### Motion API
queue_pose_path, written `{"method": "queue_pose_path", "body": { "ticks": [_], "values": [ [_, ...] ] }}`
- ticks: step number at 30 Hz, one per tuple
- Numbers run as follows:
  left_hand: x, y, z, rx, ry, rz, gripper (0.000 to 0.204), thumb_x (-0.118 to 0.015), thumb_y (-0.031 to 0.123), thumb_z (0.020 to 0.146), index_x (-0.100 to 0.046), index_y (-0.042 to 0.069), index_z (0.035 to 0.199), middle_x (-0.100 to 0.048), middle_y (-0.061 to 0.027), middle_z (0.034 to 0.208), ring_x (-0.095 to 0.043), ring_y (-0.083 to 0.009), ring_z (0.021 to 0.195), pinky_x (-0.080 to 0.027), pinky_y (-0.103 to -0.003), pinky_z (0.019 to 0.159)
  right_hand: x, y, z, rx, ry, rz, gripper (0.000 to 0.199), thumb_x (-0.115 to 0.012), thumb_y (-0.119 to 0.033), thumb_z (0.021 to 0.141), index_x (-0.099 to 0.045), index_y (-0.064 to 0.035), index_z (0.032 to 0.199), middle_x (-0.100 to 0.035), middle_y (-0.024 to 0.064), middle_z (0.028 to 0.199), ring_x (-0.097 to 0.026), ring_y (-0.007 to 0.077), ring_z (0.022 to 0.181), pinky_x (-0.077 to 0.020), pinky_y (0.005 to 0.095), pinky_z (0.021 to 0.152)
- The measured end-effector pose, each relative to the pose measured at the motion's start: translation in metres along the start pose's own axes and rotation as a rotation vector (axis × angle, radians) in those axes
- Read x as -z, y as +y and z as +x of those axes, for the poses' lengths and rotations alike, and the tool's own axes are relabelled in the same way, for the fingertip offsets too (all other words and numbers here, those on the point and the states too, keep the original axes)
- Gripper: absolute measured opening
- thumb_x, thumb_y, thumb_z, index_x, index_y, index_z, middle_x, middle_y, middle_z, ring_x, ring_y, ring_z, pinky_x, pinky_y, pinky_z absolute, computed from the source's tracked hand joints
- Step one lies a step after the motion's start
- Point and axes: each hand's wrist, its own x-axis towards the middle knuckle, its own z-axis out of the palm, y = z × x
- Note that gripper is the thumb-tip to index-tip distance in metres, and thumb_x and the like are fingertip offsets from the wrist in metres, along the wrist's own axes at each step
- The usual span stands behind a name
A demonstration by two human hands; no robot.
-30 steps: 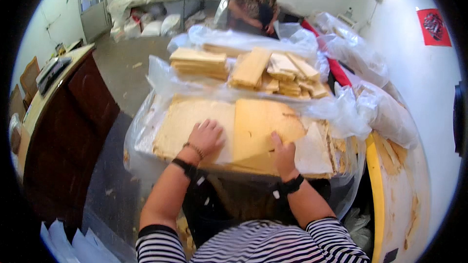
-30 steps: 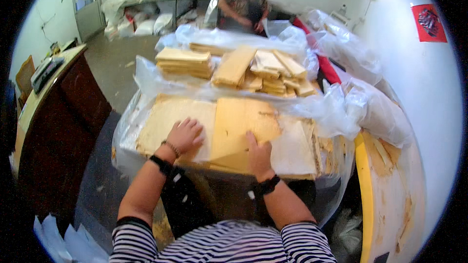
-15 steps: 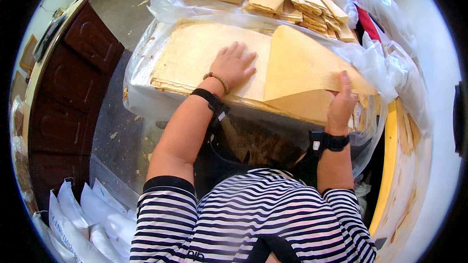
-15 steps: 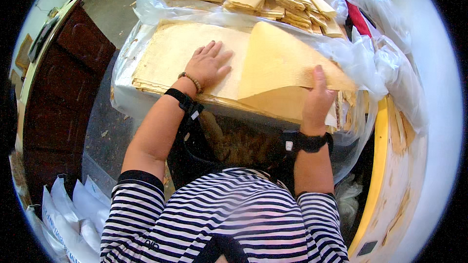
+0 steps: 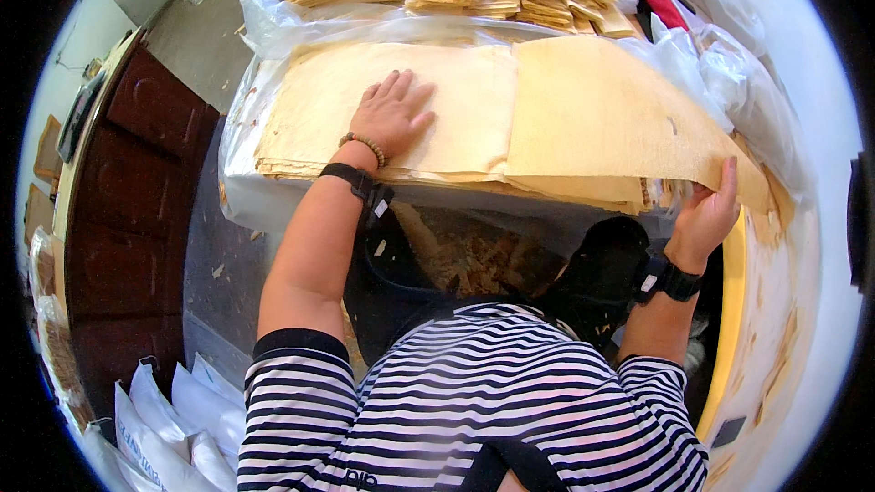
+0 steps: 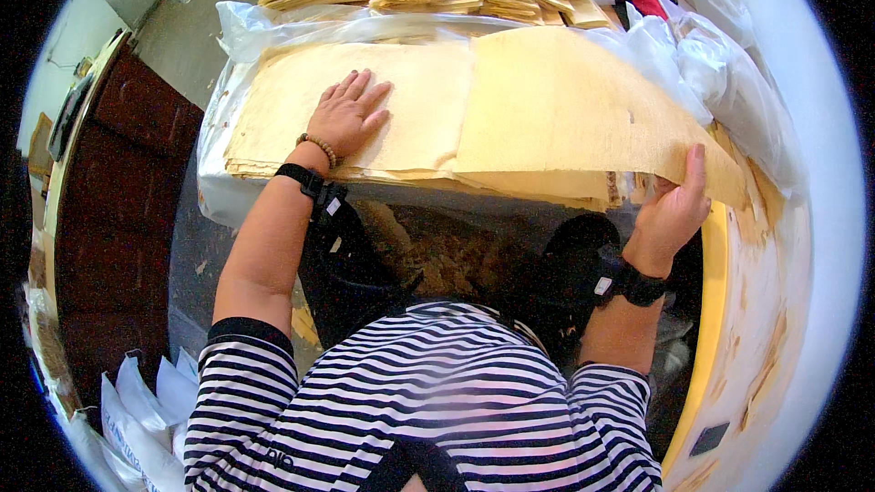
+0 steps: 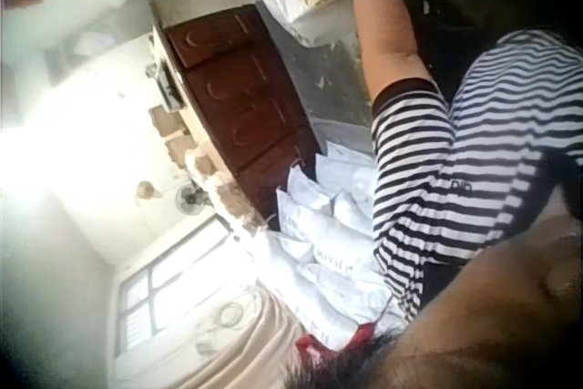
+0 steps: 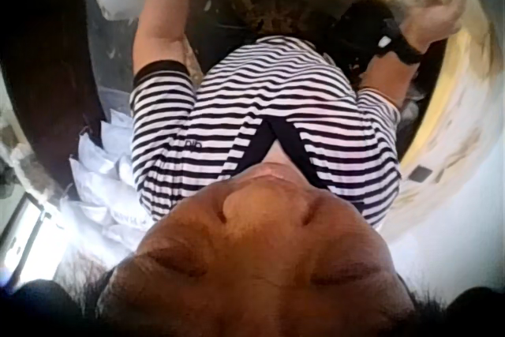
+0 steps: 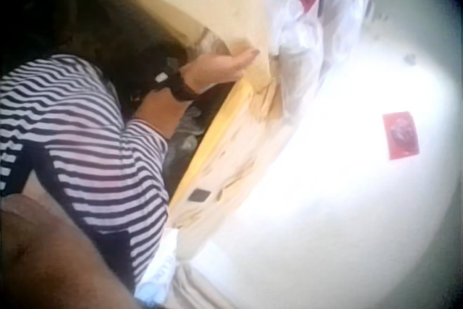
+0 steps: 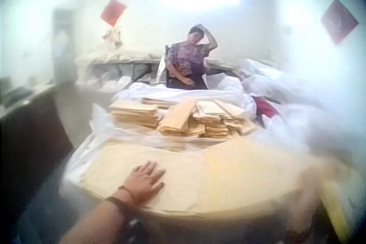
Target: Peeling and sorting thin layers of material, possibly food sheets or paper, from a large stack.
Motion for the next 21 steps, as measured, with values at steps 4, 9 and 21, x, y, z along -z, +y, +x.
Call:
{"method": "queue_pose_path", "body": {
  "ticks": [4, 9, 21],
  "values": [
    [0.0, 0.003, -0.001, -0.01, 0.013, 0.059, 0.053, -0.039, 0.048, 0.099, -0.039, 0.027, 0.148, -0.029, -0.0117, 0.158, -0.022, -0.0279, 0.147, -0.019, -0.043, 0.119, 0.014, -0.001, 0.019, -0.104, -0.033, -0.018, 0.035, -0.062, -0.024, 0.095, -0.064, 0.0072, 0.11, -0.067, 0.0116, 0.104, -0.067, 0.0164, 0.088, -0.0549, 0.029, 0.071],
    [0.007, 0.027, 0.009, -0.08, 0.015, 0.03, 0.045, -0.049, 0.039, 0.097, -0.05, 0.02, 0.138, -0.037, -0.0137, 0.153, -0.03, -0.0301, 0.144, -0.026, -0.045, 0.116, -0.002, 0.007, 0.047, -0.044, -0.21, -0.174, 0.039, -0.067, -0.03, 0.091, -0.066, 0.007, 0.104, -0.068, 0.0117, 0.1, -0.068, 0.0181, 0.082, -0.0556, 0.0284, 0.065],
    [-0.011, 0.119, 0.012, -0.29, 0.159, -0.488, 0.046, -0.066, 0.025, 0.089, -0.056, 0.003, 0.128, -0.054, -0.0159, 0.136, -0.049, -0.032, 0.127, -0.038, -0.041, 0.11, -0.043, 0.043, 0.143, -0.283, -0.19, -0.147, 0.03, -0.066, -0.028, 0.092, -0.062, 0.0009, 0.099, -0.066, 0.0086, 0.082, -0.066, 0.0172, 0.07, -0.0575, 0.0269, 0.063]
  ]
}}
